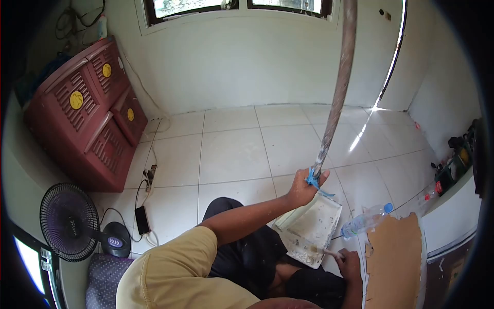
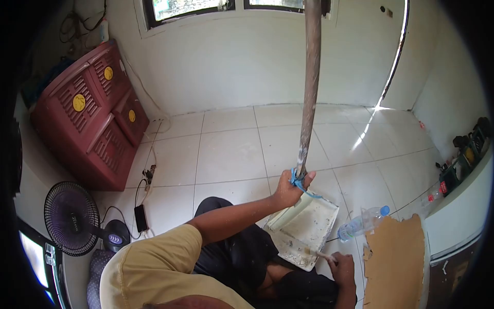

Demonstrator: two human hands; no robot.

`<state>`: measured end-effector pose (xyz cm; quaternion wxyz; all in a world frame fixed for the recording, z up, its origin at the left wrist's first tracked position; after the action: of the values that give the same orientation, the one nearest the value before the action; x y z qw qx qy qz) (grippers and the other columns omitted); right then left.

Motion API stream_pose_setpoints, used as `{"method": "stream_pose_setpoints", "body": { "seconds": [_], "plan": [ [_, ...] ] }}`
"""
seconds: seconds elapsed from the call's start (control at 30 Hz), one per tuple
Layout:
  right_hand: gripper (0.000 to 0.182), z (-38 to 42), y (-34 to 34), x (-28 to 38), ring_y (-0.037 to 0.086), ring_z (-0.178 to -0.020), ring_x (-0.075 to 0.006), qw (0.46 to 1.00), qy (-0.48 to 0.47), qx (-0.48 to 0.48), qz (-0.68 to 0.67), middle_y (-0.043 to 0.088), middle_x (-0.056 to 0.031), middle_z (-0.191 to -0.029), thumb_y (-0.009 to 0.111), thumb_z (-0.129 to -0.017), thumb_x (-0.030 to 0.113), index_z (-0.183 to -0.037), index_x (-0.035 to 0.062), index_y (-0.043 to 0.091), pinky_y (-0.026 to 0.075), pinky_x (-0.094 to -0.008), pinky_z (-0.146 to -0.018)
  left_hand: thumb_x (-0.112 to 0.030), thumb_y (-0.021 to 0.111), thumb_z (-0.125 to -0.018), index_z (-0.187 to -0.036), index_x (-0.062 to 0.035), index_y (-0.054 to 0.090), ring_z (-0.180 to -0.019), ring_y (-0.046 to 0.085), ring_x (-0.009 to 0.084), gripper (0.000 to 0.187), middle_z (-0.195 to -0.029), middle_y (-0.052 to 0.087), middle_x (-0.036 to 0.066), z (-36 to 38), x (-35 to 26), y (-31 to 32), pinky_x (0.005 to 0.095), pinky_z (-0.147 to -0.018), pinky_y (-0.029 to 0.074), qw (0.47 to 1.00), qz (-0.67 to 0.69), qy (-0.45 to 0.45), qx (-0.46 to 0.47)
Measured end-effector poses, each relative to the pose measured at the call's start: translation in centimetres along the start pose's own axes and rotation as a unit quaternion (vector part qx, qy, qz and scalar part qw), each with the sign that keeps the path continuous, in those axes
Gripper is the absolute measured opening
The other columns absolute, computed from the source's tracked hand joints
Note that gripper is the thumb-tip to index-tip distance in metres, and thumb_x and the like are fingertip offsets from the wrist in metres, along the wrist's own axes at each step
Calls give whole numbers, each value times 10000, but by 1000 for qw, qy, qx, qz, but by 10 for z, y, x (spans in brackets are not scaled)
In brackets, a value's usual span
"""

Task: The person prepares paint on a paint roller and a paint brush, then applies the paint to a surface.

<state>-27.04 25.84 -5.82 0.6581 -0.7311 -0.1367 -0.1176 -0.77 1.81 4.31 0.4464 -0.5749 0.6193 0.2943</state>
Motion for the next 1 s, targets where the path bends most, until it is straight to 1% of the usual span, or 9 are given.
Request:
{"method": "stream_pose_setpoints", "body": {
  "seconds": [0.17, 0.27, 0.4, 0.6, 0.7, 0.73, 0.8, 0.9, 1.0],
  "plan": [
    [271, -8, -8, -22, 605, -548, -350, 986, 93, 5, -136, 623, -190, -639, 712, -959, 262, -908, -1, 670, 441, -448, -547, -284, 669, -1028, -715, -28, 458, -596, 341, 106, 456, -564, 399, 57, -2, -54, -2, 374, -511, 360, 996, 87, 0, 0],
    [361, -6, -10, -34, 521, -536, -184, 982, 143, 19, -123, 564, -110, -600, 631, -1015, 332, -887, -5, 661, 393, -368, -536, -261, 684, -1020, -713, -30, 459, -599, 353, 97, 446, -568, 413, 49, 7, -61, -6, 370, -514, 368, 998, 56, 14, -30],
    [345, -2, 4, -63, 500, -561, -131, 966, 156, 32, -206, 551, -44, -611, 627, -1020, 318, -864, 11, 651, 389, -333, -547, -235, 697, -1012, -745, -7, 506, -604, 380, 98, 399, -582, 434, 46, 17, -35, -2, 366, -532, 386, 998, 52, -16, -27],
    [317, -2, -13, -66, 444, -634, -102, 853, 212, -7, -477, 475, 17, -708, 609, -1036, 337, -972, 28, 624, 409, -266, -670, -247, 700, -1009, -749, -9, 502, -644, 373, 98, 405, -623, 432, 35, 19, 18, 15, 350, -565, 399, 996, 46, -68, 41],
    [303, 5, -18, -63, 452, -635, -100, 729, 198, 33, -654, 496, 16, -736, 639, -1022, 323, -999, 20, 637, 428, -258, -673, -262, 708, -1002, -742, -21, 495, -637, 367, 92, 414, -615, 430, 6, 9, 35, 33, 345, -557, 393, 993, 45, -62, 86],
    [303, 6, -13, -71, 452, -635, -100, 728, 208, 26, -653, 496, 16, -736, 639, -1022, 323, -999, 20, 637, 428, -258, -673, -262, 706, -1003, -737, -24, 494, -635, 370, 92, 416, -612, 437, 3, 9, 34, 34, 344, -556, 390, 994, 60, -59, 73],
    [321, 6, 7, -85, 459, -638, -99, 817, 270, 185, -475, 502, 13, -734, 629, -1031, 342, -992, 24, 647, 428, -267, -636, -261, 705, -1004, -731, -27, 492, -632, 373, 92, 418, -609, 443, 0, 13, 34, 35, 344, -555, 387, 993, 80, -60, 63],
    [339, 1, 36, -94, 467, -642, -98, 843, 264, 291, -367, 507, 12, -734, 608, -1045, 361, -949, 38, 641, 422, -278, -603, -256, 703, -1007, -723, -27, 495, -625, 380, 95, 419, -602, 449, 7, 13, 31, 31, 346, -552, 386, 991, 92, -63, 70],
    [339, -15, 37, -81, 466, -633, -99, 885, 218, 190, -365, 511, 12, -732, 588, -1059, 366, -933, 52, 617, 417, -284, -597, -271, 711, -1003, -716, -35, 501, -616, 393, 90, 426, -594, 448, 0, 17, 30, 22, 346, -538, 385, 997, 20, -43, 53]
  ]
}}
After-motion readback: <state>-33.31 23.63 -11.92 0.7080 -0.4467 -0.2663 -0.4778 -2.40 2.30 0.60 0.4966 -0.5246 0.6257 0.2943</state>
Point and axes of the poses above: each hand's wrist, its own z-axis away from the middle knuckle, its own y-axis out of the palm, x = y × z, the point moved 3 cm from there along -z, towards the middle knuckle
